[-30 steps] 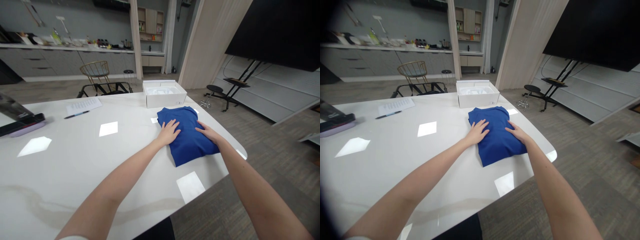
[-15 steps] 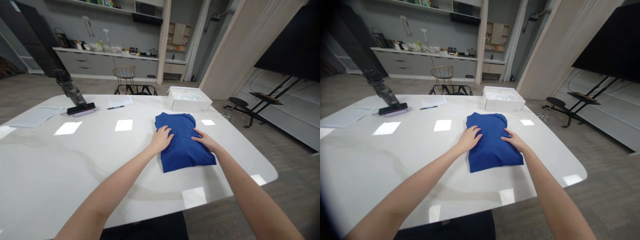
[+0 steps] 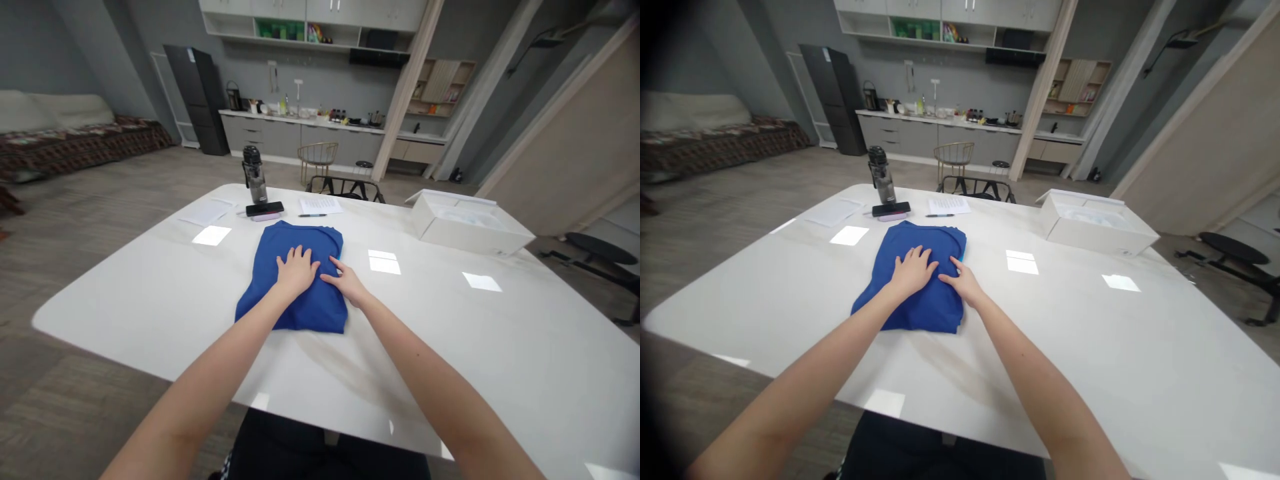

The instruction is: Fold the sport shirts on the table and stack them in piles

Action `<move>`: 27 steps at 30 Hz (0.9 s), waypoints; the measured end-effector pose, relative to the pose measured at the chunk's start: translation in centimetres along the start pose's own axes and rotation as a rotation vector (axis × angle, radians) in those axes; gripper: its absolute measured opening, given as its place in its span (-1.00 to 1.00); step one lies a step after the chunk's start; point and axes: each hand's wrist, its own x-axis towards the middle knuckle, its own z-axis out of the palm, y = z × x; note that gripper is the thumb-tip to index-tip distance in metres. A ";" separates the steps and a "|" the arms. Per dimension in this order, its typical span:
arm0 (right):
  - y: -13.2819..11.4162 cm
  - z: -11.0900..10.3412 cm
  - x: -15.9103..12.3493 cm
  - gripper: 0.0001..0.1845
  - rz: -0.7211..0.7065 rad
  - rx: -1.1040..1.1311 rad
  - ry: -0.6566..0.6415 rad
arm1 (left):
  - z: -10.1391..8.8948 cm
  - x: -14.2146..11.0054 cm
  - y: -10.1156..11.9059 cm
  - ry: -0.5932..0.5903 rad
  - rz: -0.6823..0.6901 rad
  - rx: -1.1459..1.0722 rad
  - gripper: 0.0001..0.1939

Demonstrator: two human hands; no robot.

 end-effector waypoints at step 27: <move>-1.7 27.0 10.9 -0.40 -0.274 -0.287 -0.302 | -6.8 2.0 -29.9 0.133 -0.298 0.228 -0.61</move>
